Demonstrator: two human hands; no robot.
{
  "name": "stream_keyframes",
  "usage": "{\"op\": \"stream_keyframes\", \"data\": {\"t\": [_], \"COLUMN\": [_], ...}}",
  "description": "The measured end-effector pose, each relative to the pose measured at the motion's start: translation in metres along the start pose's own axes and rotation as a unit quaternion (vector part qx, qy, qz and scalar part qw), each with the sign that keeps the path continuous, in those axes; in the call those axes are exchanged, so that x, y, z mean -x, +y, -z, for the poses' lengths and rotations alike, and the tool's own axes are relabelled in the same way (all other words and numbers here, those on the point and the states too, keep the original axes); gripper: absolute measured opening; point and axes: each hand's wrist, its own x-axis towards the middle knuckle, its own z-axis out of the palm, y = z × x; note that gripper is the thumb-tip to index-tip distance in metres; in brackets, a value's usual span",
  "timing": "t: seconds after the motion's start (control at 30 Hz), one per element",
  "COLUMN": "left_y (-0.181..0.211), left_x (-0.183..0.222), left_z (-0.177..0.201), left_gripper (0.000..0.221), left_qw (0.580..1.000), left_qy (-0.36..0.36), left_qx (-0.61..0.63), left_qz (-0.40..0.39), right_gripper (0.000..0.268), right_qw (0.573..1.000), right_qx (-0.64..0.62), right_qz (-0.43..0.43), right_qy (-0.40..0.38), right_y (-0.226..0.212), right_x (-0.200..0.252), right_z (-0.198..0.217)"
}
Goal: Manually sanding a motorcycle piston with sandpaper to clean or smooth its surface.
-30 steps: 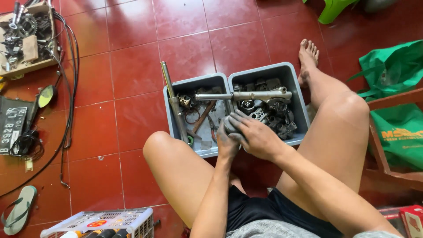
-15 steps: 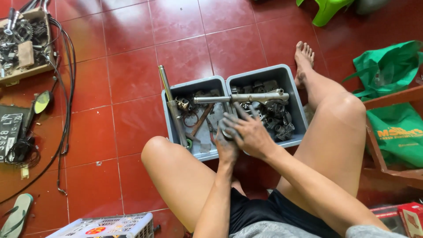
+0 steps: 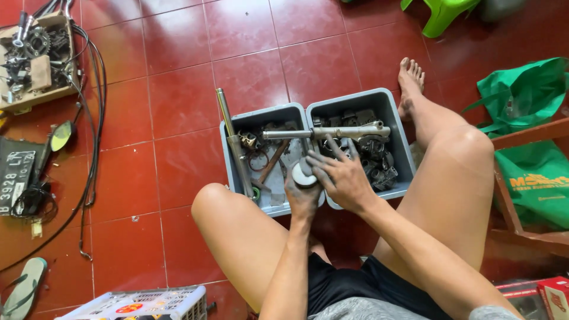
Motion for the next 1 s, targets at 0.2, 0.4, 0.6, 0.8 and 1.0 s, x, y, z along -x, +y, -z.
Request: {"op": "stream_keyframes", "data": {"t": [0.2,0.4,0.6,0.8,1.0], "left_y": [0.003,0.004,0.000,0.078,0.102], "left_x": [-0.005,-0.005,0.009,0.012,0.010], "left_z": [0.007,0.011,0.012,-0.063,-0.082], "left_gripper": [0.063,0.066,0.069,0.072,0.075], "left_qw": [1.000,0.999,0.998,0.996,0.994], "left_qy": [-0.004,-0.014,-0.009,-0.012,-0.014], "left_qx": [0.021,0.041,0.065,0.086,0.106], "left_qz": [-0.006,-0.003,0.008,0.011,0.015], "right_gripper": [0.036,0.036,0.033,0.027,0.024], "right_qw": [0.998,0.999,0.999,0.998,0.997], "right_qx": [-0.049,-0.035,-0.038,-0.041,-0.052], "right_qz": [0.024,0.031,0.031,0.046,0.058], "right_qy": [-0.043,-0.023,0.010,-0.003,0.025], "right_y": [-0.023,-0.027,-0.023,-0.032,-0.032], "right_x": [0.010,0.014,-0.004,0.009,0.010], "right_z": [0.008,0.005,0.007,0.000,-0.007]}}
